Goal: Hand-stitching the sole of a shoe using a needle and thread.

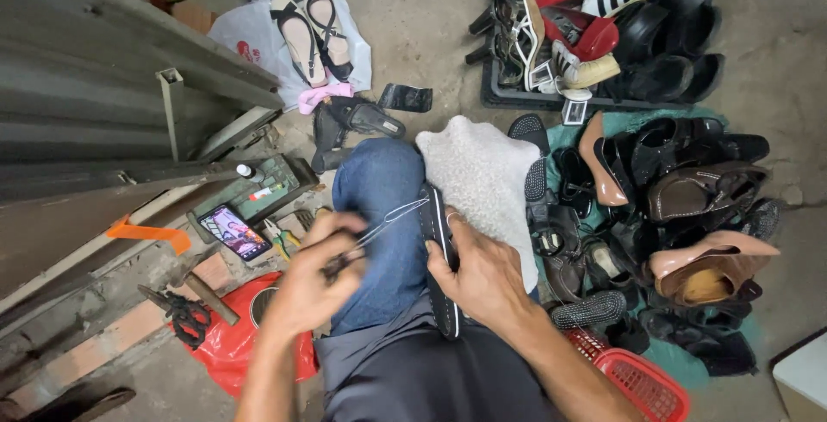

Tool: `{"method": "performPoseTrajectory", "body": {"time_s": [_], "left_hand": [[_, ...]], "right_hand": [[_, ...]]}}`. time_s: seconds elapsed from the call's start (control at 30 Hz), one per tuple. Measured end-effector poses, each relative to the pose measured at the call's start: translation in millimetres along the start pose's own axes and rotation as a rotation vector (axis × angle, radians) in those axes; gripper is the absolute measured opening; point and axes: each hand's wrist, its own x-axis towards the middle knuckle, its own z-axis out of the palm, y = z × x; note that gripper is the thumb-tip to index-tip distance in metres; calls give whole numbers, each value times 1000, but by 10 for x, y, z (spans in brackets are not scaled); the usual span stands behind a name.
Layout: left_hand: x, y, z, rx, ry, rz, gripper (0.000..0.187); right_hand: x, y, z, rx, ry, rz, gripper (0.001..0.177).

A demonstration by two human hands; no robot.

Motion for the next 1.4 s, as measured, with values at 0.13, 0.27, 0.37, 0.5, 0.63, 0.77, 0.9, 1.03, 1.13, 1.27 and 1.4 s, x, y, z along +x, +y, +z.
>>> {"method": "performPoseTrajectory", "body": {"time_s": [0.13,0.27,0.37,0.5,0.63,0.77,0.9,1.03,1.13,1.27,1.4], "left_hand": [[-676,-664,-520,204,155,-359,16],[-1484,-1409,-903,503,336,-682,22],[-1753,-1709,-994,945,277,-1099,28],[-1297,-1353,-642,957,229,-975,36],[-393,-479,-42,732,378,-347,53],[214,153,427,491,296,32,48],[408,197,578,377,97,-32,36],[366,-2,610,339,21,-53,27],[338,-13,623,369,23,-59,31],[308,-6,664,377,50,-34,26],[288,-68,731,381,68,-61,25]], "right_hand": [[2,5,-45,-12,13,-20,53],[36,268,-242,110,-239,162,51],[15,747,-403,171,44,224,27],[-16,1051,-584,773,284,305,23],[14,902,-524,1630,76,-107,41],[51,532,-329,1710,-4,127,23],[92,84,-330,481,-76,96,33],[-32,125,-184,266,-102,13,27],[-86,142,-110,255,-55,-21,23],[-225,117,-103,314,-50,3,21],[-322,127,-103,408,-50,90,23]]}}
